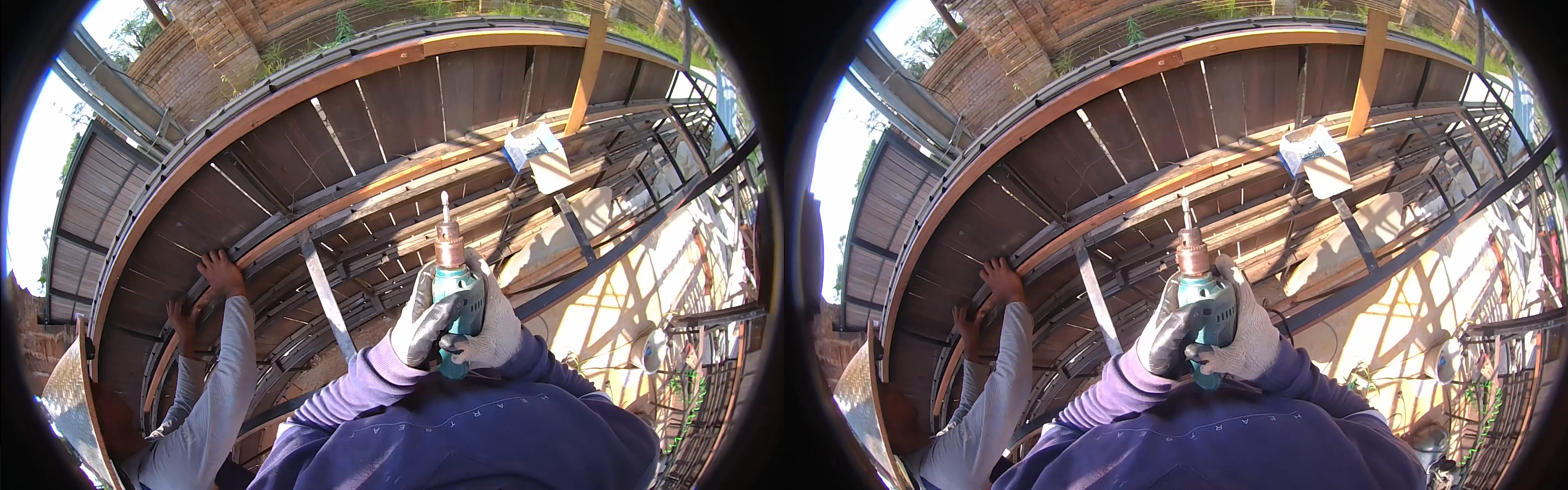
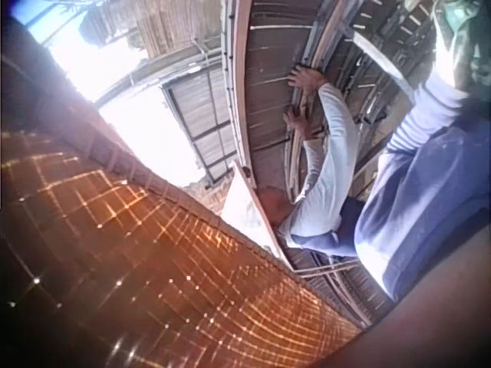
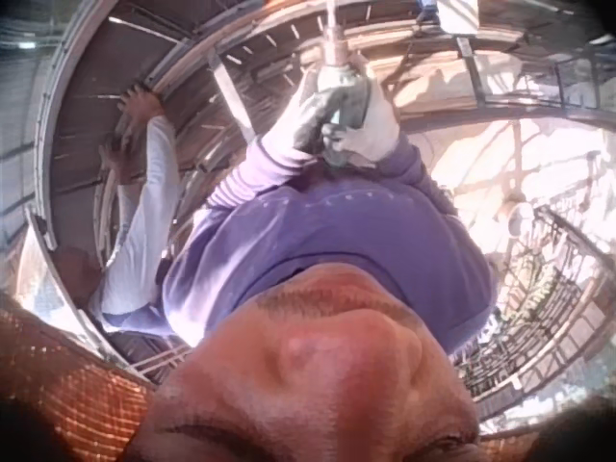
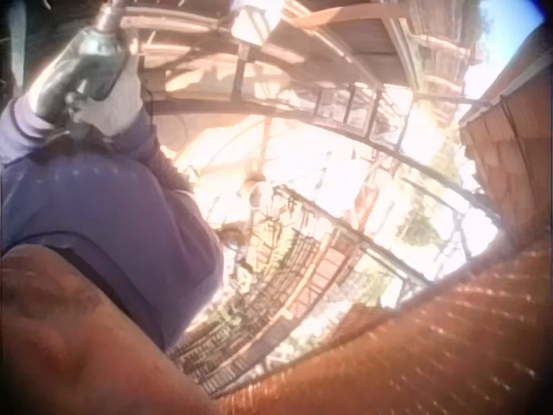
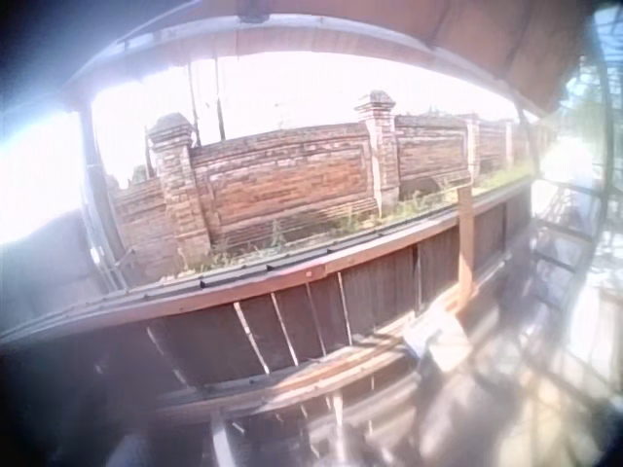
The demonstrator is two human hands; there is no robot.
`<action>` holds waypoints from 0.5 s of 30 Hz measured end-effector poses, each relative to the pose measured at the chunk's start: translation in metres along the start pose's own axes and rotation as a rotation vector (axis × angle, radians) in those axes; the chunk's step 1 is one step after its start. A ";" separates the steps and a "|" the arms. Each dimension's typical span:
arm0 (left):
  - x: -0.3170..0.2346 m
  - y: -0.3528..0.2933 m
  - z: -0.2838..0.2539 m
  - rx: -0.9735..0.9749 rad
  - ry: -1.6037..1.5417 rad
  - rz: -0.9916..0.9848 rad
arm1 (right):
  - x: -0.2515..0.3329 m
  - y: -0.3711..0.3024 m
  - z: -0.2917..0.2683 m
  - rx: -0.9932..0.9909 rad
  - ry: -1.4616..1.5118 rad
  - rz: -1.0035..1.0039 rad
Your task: The person uses a power drill to secure wooden planks to a curved metal frame, holding the drill by hand while another person helps position the materials on the circular structure.
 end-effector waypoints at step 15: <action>0.093 0.407 0.086 0.199 2.261 -0.094 | 0.035 -0.086 -0.292 -0.213 0.772 0.224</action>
Point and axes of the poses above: each hand's wrist, its own y-axis towards the middle knuckle, its own z-axis out of the palm, x = y × z, the point moved 9 cm from there along y, towards the middle knuckle, and after that the axes turned 1 degree about y, right-handed, at the moved point
